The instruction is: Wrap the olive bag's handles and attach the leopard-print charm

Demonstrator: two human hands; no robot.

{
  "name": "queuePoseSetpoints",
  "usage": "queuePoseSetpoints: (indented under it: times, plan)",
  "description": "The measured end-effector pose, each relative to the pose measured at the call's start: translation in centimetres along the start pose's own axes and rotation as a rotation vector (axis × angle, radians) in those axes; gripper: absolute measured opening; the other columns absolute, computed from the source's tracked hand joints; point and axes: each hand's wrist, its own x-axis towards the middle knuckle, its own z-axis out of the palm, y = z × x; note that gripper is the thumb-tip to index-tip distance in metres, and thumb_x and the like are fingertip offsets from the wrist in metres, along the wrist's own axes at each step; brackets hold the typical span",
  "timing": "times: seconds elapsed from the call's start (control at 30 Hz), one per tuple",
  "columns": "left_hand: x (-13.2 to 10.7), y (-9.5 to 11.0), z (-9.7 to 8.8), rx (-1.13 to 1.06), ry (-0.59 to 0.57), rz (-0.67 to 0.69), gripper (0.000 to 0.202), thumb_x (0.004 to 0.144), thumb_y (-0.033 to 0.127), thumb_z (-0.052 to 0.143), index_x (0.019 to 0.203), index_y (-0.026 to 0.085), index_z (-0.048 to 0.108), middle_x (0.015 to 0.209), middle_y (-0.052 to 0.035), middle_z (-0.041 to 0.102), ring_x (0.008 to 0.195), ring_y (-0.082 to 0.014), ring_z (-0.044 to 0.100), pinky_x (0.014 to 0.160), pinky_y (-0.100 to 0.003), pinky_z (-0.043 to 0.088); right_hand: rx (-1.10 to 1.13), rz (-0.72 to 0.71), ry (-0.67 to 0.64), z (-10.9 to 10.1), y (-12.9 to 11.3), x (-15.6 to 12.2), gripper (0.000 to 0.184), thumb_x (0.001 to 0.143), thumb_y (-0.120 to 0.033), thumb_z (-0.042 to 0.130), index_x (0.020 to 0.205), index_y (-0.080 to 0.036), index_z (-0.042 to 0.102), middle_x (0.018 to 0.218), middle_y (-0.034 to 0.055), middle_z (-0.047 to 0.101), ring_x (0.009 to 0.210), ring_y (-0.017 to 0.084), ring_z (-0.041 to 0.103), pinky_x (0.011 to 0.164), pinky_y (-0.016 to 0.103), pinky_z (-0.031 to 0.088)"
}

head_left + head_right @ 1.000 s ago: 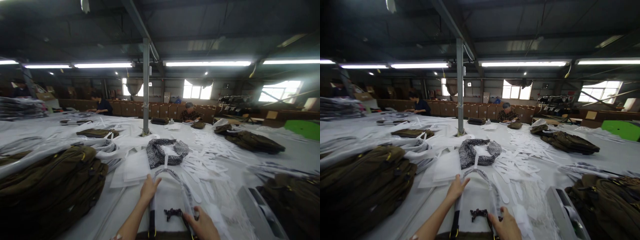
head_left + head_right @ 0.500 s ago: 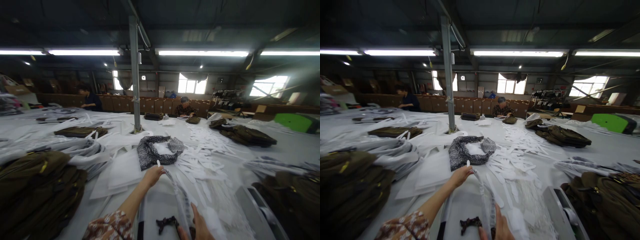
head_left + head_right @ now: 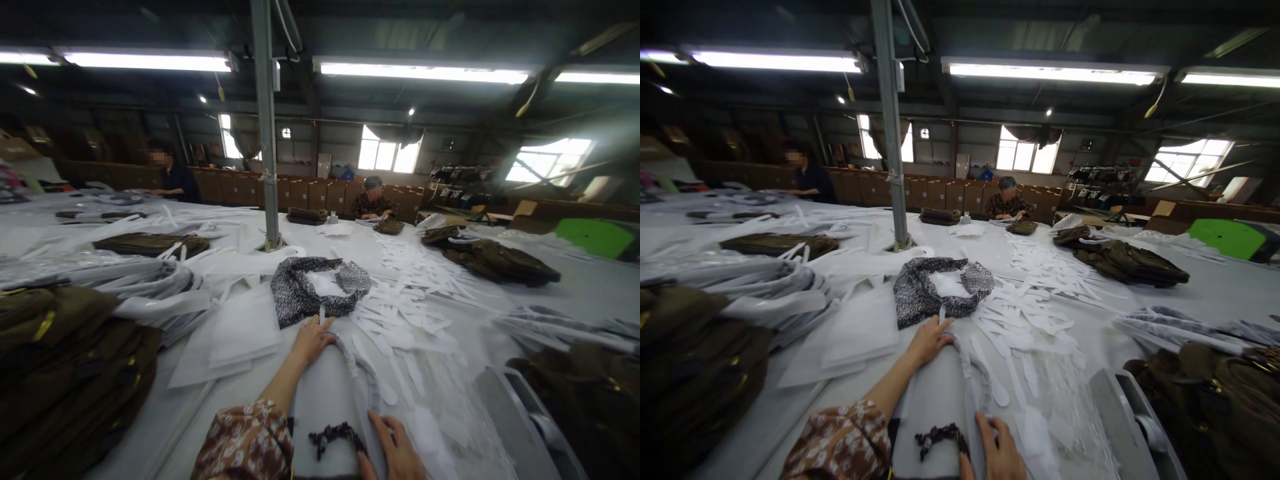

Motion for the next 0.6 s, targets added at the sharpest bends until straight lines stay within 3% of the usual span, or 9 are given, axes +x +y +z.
queuePoseSetpoints:
  times: [0.13,0.27,0.33,0.43,0.5,0.6]
  plan:
    - [-1.0,-0.1,-1.8,-0.174,0.026,-0.074,0.077,0.070,0.046,0.062,0.136,0.023,0.029,0.136,-0.0137,0.037,0.125,-0.0320,0.033,0.101,-0.045,0.026,0.078,0.034,-0.021,-2.6,-2.1,0.0,0.049,0.079,-0.043,0.047,0.121,-0.019,0.051,0.115,0.0121,0.054,0.103,0.027,0.055,0.087,0.036,0.047]
    - [-5.7,-1.2,-5.8,-0.380,0.071,-0.186,0.058,0.082,0.052,0.041,0.127,0.015,0.042,0.122,-0.0134,0.054,0.112,-0.0225,0.049,0.095,-0.034,0.037,0.118,0.084,-0.103,-4.2,-3.2,0.0,0.049,0.082,-0.047,0.042,0.123,-0.021,0.046,0.117,0.0093,0.051,0.105,0.024,0.053,0.091,0.034,0.044]
    - [-10.2,-2.1,-8.2,-0.469,0.092,-0.262,0.055,0.084,0.054,0.030,0.118,0.014,0.049,0.109,-0.0116,0.062,0.099,-0.0196,0.058,0.085,-0.031,0.044,0.120,0.094,-0.108,-4.4,-3.2,0.1,0.049,0.082,-0.047,0.041,0.123,-0.021,0.045,0.118,0.0088,0.050,0.105,0.024,0.053,0.092,0.034,0.043]
    - [-18.7,-3.2,-10.6,-0.551,0.148,-0.396,0.061,0.081,0.060,0.028,0.110,0.013,0.055,0.096,-0.0104,0.066,0.086,-0.0198,0.062,0.071,-0.030,0.049,0.113,0.091,-0.112,-4.0,-2.8,0.1,0.051,0.081,-0.048,0.040,0.124,-0.021,0.044,0.118,0.0090,0.050,0.106,0.025,0.052,0.094,0.036,0.041]
    - [-24.5,-3.4,-10.7,-0.559,0.219,-0.480,0.063,0.079,0.062,0.031,0.107,0.012,0.057,0.092,-0.0107,0.067,0.084,-0.0214,0.062,0.070,-0.031,0.049,0.103,0.083,-0.113,-3.8,-2.6,0.2,0.052,0.081,-0.048,0.040,0.124,-0.020,0.044,0.119,0.0100,0.050,0.107,0.026,0.052,0.094,0.037,0.040]
    - [-31.0,-2.8,-8.9,-0.554,0.303,-0.608,0.060,0.076,0.062,0.038,0.106,0.014,0.058,0.087,-0.0080,0.068,0.086,-0.0221,0.061,0.073,-0.030,0.047,0.084,0.070,-0.112,-3.7,-2.5,0.2,0.053,0.081,-0.048,0.039,0.125,-0.018,0.044,0.120,0.0117,0.050,0.108,0.027,0.050,0.095,0.038,0.039]
